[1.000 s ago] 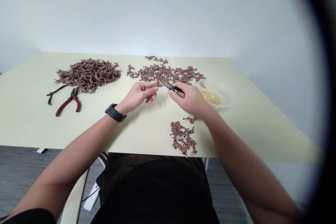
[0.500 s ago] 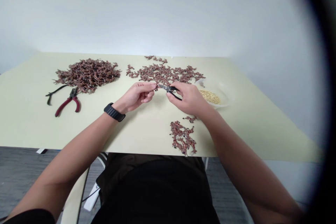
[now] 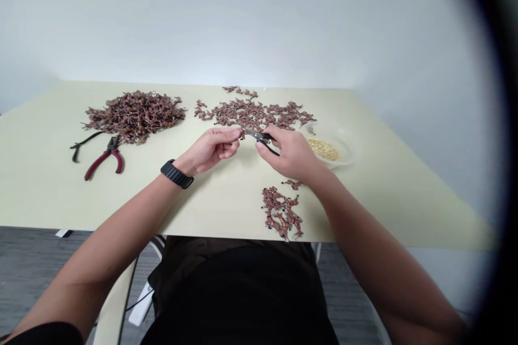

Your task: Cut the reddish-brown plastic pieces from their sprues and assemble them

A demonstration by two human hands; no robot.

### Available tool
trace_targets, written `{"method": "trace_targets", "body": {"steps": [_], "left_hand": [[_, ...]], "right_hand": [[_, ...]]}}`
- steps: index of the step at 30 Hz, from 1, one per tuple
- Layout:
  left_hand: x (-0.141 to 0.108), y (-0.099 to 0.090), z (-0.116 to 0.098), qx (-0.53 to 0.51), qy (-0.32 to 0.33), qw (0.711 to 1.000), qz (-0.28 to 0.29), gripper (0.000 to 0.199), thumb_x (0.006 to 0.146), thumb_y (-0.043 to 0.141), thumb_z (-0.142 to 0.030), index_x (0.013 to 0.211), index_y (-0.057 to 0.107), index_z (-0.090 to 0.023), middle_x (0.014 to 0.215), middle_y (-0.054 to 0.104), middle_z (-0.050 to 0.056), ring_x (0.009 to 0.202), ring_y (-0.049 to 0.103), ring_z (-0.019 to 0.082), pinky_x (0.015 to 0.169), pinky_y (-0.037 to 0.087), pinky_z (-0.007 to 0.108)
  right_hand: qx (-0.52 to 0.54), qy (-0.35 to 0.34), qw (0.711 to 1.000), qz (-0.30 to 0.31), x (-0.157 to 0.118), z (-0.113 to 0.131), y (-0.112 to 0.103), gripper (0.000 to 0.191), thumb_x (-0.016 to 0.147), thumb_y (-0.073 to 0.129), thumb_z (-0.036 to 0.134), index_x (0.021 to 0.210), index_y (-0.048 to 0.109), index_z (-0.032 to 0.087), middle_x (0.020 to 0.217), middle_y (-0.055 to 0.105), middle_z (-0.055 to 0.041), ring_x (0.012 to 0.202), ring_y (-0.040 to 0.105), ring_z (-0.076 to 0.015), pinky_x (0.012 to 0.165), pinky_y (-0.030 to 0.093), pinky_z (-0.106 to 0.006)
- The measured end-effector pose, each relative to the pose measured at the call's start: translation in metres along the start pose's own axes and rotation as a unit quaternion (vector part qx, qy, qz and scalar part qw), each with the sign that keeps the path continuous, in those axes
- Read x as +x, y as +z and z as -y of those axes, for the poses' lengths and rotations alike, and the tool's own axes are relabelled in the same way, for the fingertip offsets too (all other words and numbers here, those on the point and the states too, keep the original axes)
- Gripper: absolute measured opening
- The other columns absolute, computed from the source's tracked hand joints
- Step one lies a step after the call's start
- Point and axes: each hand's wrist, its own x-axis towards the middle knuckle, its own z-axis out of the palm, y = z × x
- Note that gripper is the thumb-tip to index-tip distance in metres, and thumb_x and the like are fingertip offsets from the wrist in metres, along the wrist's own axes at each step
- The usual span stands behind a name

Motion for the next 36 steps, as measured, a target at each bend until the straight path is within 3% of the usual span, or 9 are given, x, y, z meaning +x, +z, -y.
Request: {"method": "trace_targets", "body": {"steps": [5, 10, 12, 15, 17, 19, 24, 28, 36], "left_hand": [[0.001, 0.006, 0.018, 0.162, 0.159, 0.971, -0.079, 0.040, 0.092, 0.082, -0.037, 0.127, 0.078, -0.018, 0.089, 0.077, 0.006, 0.064, 0.063, 0.011, 0.058, 0.053, 0.023], [-0.002, -0.004, 0.022, 0.417, 0.320, 0.832, -0.176, 0.035, 0.099, 0.069, -0.023, 0.131, 0.079, -0.032, 0.105, 0.081, 0.003, 0.088, 0.071, 0.015, 0.092, 0.059, 0.031], [-0.002, -0.005, 0.019, 0.441, 0.326, 0.817, -0.178, 0.031, 0.098, 0.068, -0.023, 0.125, 0.082, -0.033, 0.114, 0.081, 0.004, 0.100, 0.072, 0.017, 0.100, 0.057, 0.033], [0.001, -0.003, 0.015, 0.329, 0.256, 0.891, -0.183, 0.031, 0.096, 0.073, -0.029, 0.126, 0.080, -0.024, 0.100, 0.081, 0.007, 0.084, 0.074, 0.017, 0.084, 0.061, 0.031], [0.003, -0.001, 0.013, 0.194, 0.170, 0.956, -0.143, 0.037, 0.094, 0.078, -0.035, 0.127, 0.077, -0.017, 0.088, 0.077, 0.006, 0.068, 0.071, 0.014, 0.067, 0.059, 0.025], [0.005, -0.001, 0.012, 0.076, 0.091, 0.989, -0.092, 0.038, 0.092, 0.081, -0.037, 0.122, 0.076, -0.014, 0.083, 0.073, 0.004, 0.061, 0.067, 0.009, 0.057, 0.054, 0.019], [0.003, -0.001, 0.008, -0.032, 0.028, 0.998, -0.038, 0.024, 0.092, 0.082, -0.032, 0.105, 0.076, -0.012, 0.077, 0.066, -0.001, 0.052, 0.059, 0.004, 0.049, 0.048, 0.014], [0.002, 0.000, 0.007, -0.036, 0.023, 0.999, -0.018, 0.022, 0.094, 0.081, -0.031, 0.089, 0.068, -0.013, 0.075, 0.065, -0.002, 0.051, 0.059, 0.004, 0.049, 0.046, 0.014], [0.001, 0.001, 0.009, -0.015, 0.019, 1.000, -0.017, 0.024, 0.094, 0.081, -0.033, 0.088, 0.068, -0.013, 0.076, 0.067, 0.000, 0.056, 0.062, 0.006, 0.053, 0.050, 0.015]], "right_hand": [[0.174, 0.110, 0.978, 0.037, 0.001, 0.016, 0.008, 0.037, 0.103, 0.052, 0.055, 0.084, 0.056, 0.023, 0.068, 0.045, 0.0016, 0.060, 0.040, -0.0147, 0.057, 0.030, -0.032], [0.449, 0.256, 0.834, 0.193, 0.003, 0.023, 0.007, 0.048, 0.100, 0.047, 0.071, 0.087, 0.054, 0.025, 0.068, 0.026, 0.0053, 0.055, 0.015, -0.0132, 0.045, 0.011, -0.030], [0.472, 0.267, 0.813, 0.214, 0.003, 0.020, 0.005, 0.050, 0.099, 0.047, 0.073, 0.087, 0.055, 0.024, 0.068, 0.024, 0.0058, 0.056, 0.012, -0.0135, 0.045, 0.010, -0.030], [0.391, 0.222, 0.882, 0.143, 0.002, 0.011, 0.005, 0.046, 0.100, 0.048, 0.068, 0.088, 0.056, 0.025, 0.068, 0.031, 0.0043, 0.056, 0.021, -0.0143, 0.048, 0.017, -0.030], [0.257, 0.156, 0.953, 0.048, 0.002, 0.005, 0.007, 0.039, 0.101, 0.052, 0.061, 0.090, 0.057, 0.024, 0.069, 0.041, 0.0025, 0.059, 0.033, -0.0155, 0.053, 0.026, -0.031], [0.122, 0.095, 0.988, -0.019, 0.002, 0.000, 0.008, 0.032, 0.100, 0.057, 0.055, 0.093, 0.059, 0.024, 0.070, 0.047, 0.0016, 0.063, 0.042, -0.0168, 0.061, 0.033, -0.033], [0.008, 0.029, 0.999, -0.032, 0.002, -0.007, 0.011, 0.028, 0.100, 0.058, 0.050, 0.100, 0.063, 0.022, 0.071, 0.052, 0.0006, 0.066, 0.049, -0.0184, 0.067, 0.035, -0.034], [0.011, 0.025, 1.000, -0.011, 0.002, -0.006, 0.010, 0.028, 0.100, 0.058, 0.050, 0.102, 0.064, 0.022, 0.073, 0.055, 0.0001, 0.066, 0.049, -0.0184, 0.066, 0.035, -0.034], [0.025, 0.050, 0.998, 0.014, 0.001, -0.005, 0.008, 0.029, 0.103, 0.057, 0.051, 0.094, 0.060, 0.023, 0.066, 0.051, 0.0032, 0.059, 0.044, -0.0150, 0.061, 0.030, -0.033]]}}
